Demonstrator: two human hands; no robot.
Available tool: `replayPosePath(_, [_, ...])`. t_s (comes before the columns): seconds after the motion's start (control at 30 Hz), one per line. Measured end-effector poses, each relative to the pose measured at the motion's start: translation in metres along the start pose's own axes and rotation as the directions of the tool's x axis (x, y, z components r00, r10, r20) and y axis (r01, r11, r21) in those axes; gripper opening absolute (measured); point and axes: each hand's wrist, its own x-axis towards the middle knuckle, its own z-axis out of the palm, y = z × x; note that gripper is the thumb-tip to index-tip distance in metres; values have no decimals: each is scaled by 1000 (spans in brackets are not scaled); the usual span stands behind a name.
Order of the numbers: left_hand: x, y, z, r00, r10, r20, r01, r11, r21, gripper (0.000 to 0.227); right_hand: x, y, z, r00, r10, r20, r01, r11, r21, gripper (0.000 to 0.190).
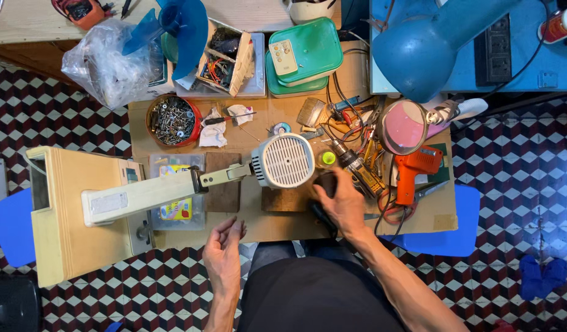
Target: The person assembles a standing fan by attaching the motor housing to the stand, securing it with a power drill, and then attaching the fan blades and protective cage. The person uses a power drill to tighten screws and manually aligns the components.
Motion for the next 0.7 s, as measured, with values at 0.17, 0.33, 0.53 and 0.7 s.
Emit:
replayPosePath(0.17, [-11,-14,17,992,-87,87,94,993,-75,31,12,2,56,935,-168,311,247,940,-234,54])
replayPosePath(0.33, [-15,-27,27,974,-154,169,181,971,-155,30,-4,8,46,941,-292,170,310,947,-88,61])
replayPosePath(0.53, [-6,-36,33,953,-192,235,249,937,-244,33,-40,67,14,697,713,83,-710,669,219,57])
replayPosePath(0.7, [-4,-34,40,934,-214,287,282,934,-221,35,-18,108,81,468,833,295,-832,303,466,38])
